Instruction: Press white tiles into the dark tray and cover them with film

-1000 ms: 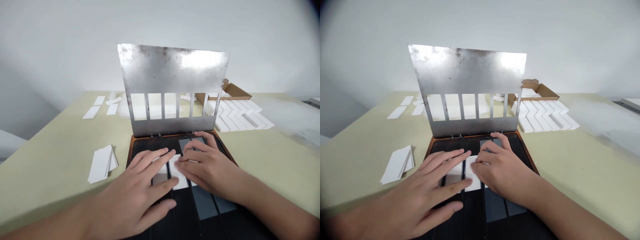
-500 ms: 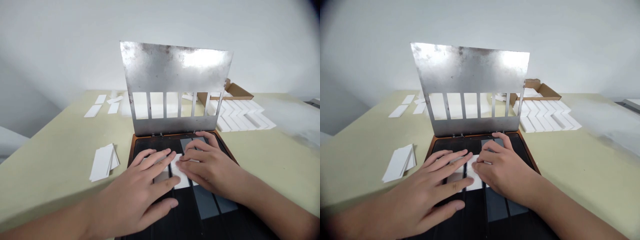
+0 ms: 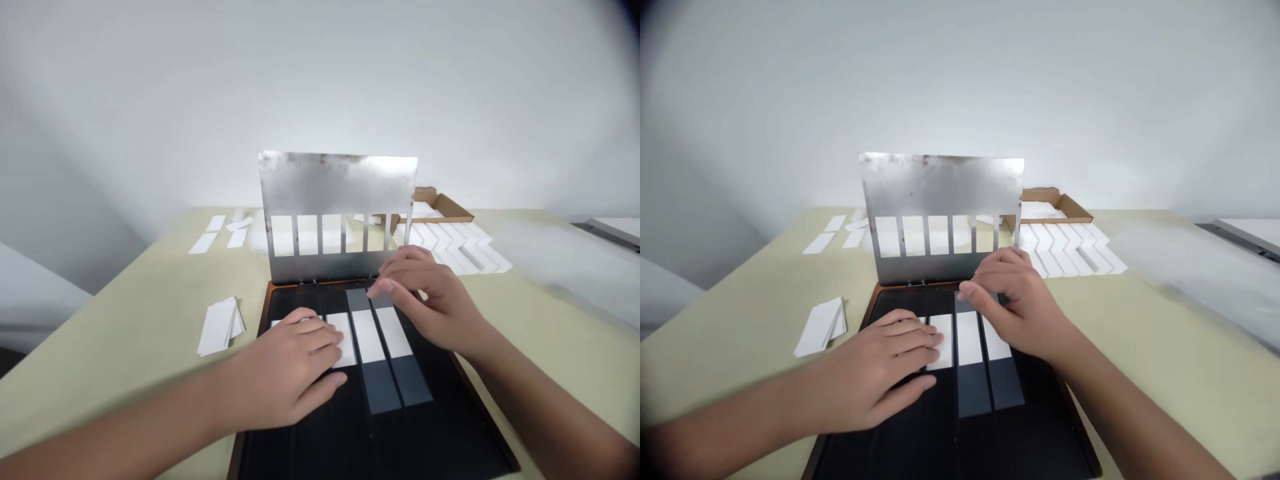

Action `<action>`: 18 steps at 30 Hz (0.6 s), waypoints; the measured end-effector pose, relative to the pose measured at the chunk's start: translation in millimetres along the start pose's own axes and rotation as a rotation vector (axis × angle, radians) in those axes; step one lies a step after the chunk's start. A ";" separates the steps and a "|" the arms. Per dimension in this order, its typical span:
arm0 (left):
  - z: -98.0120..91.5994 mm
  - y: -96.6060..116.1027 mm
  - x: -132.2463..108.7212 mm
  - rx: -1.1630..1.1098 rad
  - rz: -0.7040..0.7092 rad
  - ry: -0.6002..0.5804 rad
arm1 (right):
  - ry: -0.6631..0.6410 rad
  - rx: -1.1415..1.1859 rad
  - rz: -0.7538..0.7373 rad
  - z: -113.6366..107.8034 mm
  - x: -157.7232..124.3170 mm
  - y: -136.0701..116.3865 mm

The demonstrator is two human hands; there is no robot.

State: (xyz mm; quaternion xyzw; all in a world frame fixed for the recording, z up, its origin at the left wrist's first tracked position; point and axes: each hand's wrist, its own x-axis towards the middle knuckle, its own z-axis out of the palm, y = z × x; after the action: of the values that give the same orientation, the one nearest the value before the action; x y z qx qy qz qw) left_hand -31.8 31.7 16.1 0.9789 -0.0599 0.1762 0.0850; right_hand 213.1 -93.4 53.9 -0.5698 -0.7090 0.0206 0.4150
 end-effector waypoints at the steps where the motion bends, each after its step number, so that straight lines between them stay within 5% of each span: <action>1: 2.0 2.8 5.7 0.023 -0.025 0.011 | 0.020 -0.002 0.018 1.3 -0.2 6.5; 9: 20.2 15.0 23.2 0.154 -0.054 0.166 | -0.018 -0.057 0.051 25.7 -28.8 55.4; 14: 14.3 13.9 18.1 0.083 0.041 0.192 | -0.111 -0.044 0.078 15.3 -32.3 51.5; 18: 9.7 14.5 15.2 0.077 0.225 0.089 | -0.299 -0.091 0.030 12.3 -35.0 42.6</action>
State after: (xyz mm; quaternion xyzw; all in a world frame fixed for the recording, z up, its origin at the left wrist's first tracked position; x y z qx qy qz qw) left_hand -16.5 14.4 14.7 0.9597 -0.1587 0.2301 0.0295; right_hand 239.5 -102.0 4.7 -0.5892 -0.7545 0.0792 0.2781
